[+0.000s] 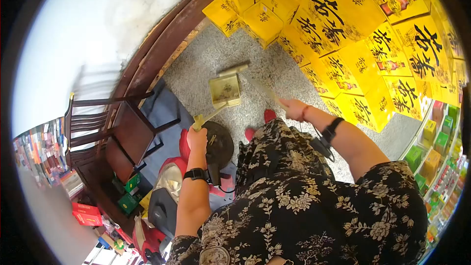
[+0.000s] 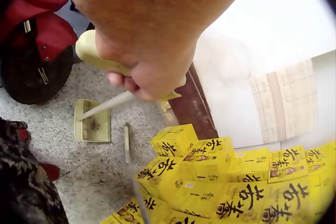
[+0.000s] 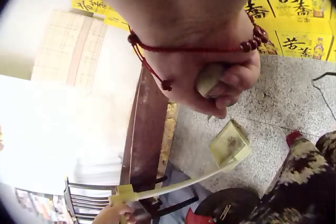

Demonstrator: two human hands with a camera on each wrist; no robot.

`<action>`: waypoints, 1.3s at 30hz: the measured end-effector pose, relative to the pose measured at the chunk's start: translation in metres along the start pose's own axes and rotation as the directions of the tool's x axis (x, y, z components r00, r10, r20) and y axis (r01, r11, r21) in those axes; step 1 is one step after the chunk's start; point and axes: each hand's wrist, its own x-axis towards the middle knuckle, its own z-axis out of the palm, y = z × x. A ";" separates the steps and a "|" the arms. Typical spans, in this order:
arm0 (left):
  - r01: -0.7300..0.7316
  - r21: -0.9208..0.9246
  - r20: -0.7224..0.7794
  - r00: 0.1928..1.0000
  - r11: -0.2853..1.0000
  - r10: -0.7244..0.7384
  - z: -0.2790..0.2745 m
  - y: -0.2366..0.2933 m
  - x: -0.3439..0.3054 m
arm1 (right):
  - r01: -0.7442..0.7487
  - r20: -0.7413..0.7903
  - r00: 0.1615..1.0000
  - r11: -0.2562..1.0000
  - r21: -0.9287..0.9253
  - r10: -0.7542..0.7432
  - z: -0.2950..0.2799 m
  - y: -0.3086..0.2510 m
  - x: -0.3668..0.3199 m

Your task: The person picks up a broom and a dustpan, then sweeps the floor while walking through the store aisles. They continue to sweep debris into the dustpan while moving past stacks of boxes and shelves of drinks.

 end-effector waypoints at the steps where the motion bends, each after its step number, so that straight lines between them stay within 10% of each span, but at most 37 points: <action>1: 0.016 0.010 0.003 1.000 1.000 -0.016 -0.002 0.005 0.003 | 0.001 0.002 1.000 1.000 -0.004 -0.001 -0.004 0.006 -0.005; 9: 0.050 0.197 0.011 0.999 0.979 -0.053 -0.029 0.014 0.030 | -0.122 -0.035 0.991 0.978 0.168 0.130 -0.057 -0.021 -0.025; 14: -0.048 0.222 -0.016 0.998 0.974 0.053 -0.058 0.011 0.063 | 0.217 -0.218 0.958 0.969 0.119 -0.187 -0.080 -0.064 0.095; 16: -0.024 0.177 -0.015 1.000 0.984 0.027 -0.070 0.002 0.078 | 0.027 -0.111 0.994 0.976 0.217 -0.003 -0.090 -0.118 0.132; 21: 0.084 0.077 0.014 0.996 0.993 -0.085 -0.097 0.016 0.091 | -0.032 -0.068 0.998 0.962 -0.271 0.014 -0.055 -0.187 0.205; 25: 0.023 -0.006 -0.046 0.999 1.000 -0.024 -0.105 0.009 0.101 | 0.110 -0.084 0.987 0.958 -0.266 -0.137 0.002 -0.164 0.204; 33: -0.039 0.001 -0.094 0.995 0.999 0.039 -0.121 -0.024 0.118 | -0.137 0.225 0.971 0.956 0.260 0.078 -0.046 -0.174 0.100; 39: 0.047 -0.130 -0.077 0.995 0.990 -0.057 -0.137 -0.013 0.096 | 0.255 0.087 0.966 0.958 -0.132 -0.245 -0.037 -0.231 0.157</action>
